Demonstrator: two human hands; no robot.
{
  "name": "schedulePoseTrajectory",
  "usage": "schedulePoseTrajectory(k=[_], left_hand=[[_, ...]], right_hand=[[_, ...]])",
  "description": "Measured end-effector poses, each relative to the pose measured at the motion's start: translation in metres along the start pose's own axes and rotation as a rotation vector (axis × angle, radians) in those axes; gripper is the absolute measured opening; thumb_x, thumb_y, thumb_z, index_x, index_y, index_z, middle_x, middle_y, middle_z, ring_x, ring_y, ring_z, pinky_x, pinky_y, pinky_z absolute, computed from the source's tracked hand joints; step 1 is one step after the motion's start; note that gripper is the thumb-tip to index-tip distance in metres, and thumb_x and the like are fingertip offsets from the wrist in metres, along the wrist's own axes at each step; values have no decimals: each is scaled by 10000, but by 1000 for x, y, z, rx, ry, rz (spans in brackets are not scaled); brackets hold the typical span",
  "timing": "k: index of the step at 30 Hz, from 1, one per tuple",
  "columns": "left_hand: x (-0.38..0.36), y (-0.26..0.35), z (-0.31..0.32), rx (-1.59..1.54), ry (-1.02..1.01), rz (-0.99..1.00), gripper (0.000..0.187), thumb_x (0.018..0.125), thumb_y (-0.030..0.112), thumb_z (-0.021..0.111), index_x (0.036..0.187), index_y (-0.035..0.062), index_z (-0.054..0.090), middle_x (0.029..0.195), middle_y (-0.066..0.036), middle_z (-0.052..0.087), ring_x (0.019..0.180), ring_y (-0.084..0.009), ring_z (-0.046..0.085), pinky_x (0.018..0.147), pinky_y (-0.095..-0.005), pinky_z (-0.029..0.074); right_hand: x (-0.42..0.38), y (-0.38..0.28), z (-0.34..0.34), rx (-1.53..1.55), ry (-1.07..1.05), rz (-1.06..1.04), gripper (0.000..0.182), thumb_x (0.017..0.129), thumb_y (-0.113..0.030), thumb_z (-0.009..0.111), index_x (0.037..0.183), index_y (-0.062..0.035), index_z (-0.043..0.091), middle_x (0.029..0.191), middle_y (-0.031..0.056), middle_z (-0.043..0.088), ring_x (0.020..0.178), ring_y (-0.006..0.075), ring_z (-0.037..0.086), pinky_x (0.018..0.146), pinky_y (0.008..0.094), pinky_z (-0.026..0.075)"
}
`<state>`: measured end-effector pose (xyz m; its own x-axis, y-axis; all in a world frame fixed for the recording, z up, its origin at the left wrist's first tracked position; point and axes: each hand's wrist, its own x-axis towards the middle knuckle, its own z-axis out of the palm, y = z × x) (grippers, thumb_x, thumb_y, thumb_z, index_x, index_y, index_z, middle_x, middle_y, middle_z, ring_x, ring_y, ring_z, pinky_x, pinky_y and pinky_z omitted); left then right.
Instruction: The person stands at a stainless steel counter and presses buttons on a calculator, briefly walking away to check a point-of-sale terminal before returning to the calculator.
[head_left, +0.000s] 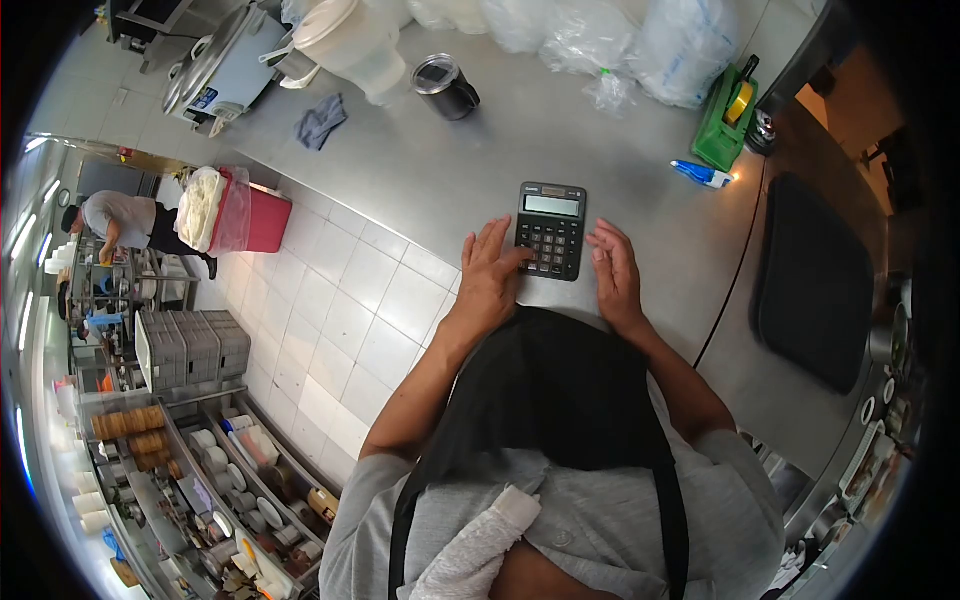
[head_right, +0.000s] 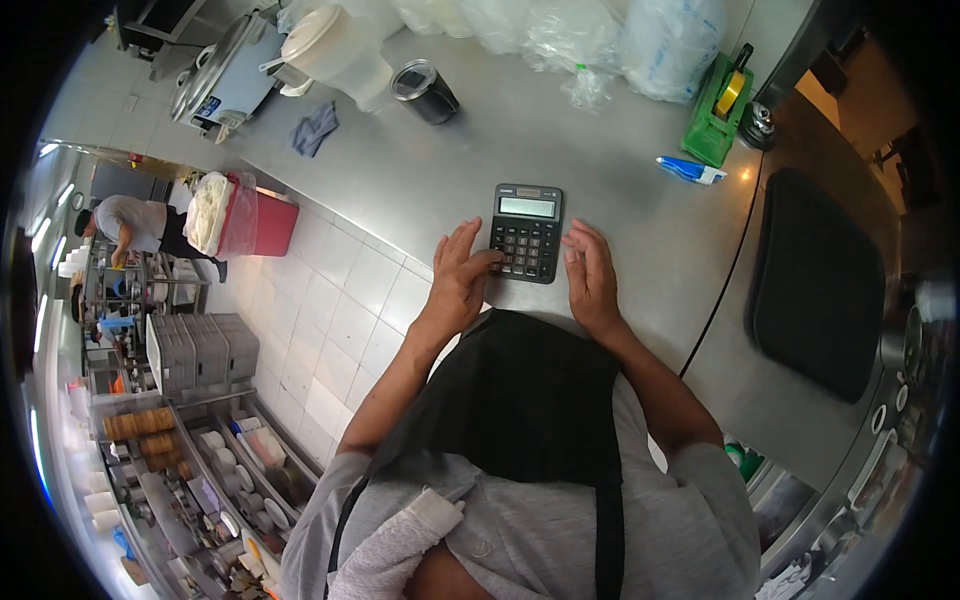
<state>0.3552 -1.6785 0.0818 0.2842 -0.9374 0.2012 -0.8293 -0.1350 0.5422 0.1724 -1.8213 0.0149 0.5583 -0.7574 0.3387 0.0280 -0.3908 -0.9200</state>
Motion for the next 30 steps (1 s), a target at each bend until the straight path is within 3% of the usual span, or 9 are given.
schedulePoseTrajectory(k=[2, 8, 14, 17, 23, 26, 30], left_hand=[[-4, -3, -3, -25, 57, 8, 375, 817, -36, 574, 1147, 100, 688, 1545, -237, 373, 1454, -425, 322, 1186, -605, 178], [-17, -9, 3, 98, -73, -11, 377, 816, -48, 562, 1148, 84, 684, 1547, -231, 372, 1451, -425, 328, 1182, -599, 196], [4, 6, -2, 10, 60, 53, 377, 847, -69, 568, 1173, 84, 680, 1537, -238, 385, 1458, -429, 320, 1169, -610, 226], [4, 4, 8, 146, -117, -40, 392, 829, -70, 581, 1174, 88, 681, 1538, -249, 375, 1455, -428, 323, 1169, -605, 230], [18, 9, 4, 25, 14, 86, 378, 810, -54, 560, 1142, 79, 682, 1544, -236, 372, 1452, -428, 320, 1169, -629, 206], [20, 9, 19, 77, -81, 23, 374, 807, -48, 566, 1135, 81, 690, 1548, -235, 371, 1461, -419, 309, 1172, -627, 201], [18, 15, 10, 68, -55, 86, 371, 805, -43, 569, 1129, 86, 697, 1546, -234, 375, 1454, -414, 326, 1173, -624, 204]], right_hand=[[1, 0, 1, -2, 1, 1, 279, 1027, -74, 488, 1288, 22, 512, 1405, 198, 489, 1128, 271, 635, 986, 374, 499], [2, 0, 1, -29, -11, -3, 280, 1025, -69, 491, 1290, 19, 515, 1406, 195, 488, 1137, 271, 634, 992, 374, 498], [0, -3, 0, 11, -35, 29, 285, 1051, -91, 445, 1296, 39, 511, 1438, 187, 454, 1188, 257, 610, 1029, 371, 472], [0, -2, 0, 10, -37, 25, 289, 1051, -90, 445, 1302, 40, 506, 1440, 187, 452, 1191, 259, 608, 1032, 372, 470], [0, -2, 1, 23, -36, 34, 298, 1051, -92, 447, 1314, 39, 499, 1447, 187, 447, 1193, 258, 606, 1039, 372, 466], [0, -3, -1, 15, -27, 31, 291, 1045, -92, 466, 1305, 32, 503, 1435, 191, 461, 1171, 261, 616, 1023, 373, 477], [1, -4, 0, -10, -4, 19, 283, 1031, -94, 497, 1290, 21, 508, 1410, 199, 486, 1127, 268, 635, 993, 377, 497]])
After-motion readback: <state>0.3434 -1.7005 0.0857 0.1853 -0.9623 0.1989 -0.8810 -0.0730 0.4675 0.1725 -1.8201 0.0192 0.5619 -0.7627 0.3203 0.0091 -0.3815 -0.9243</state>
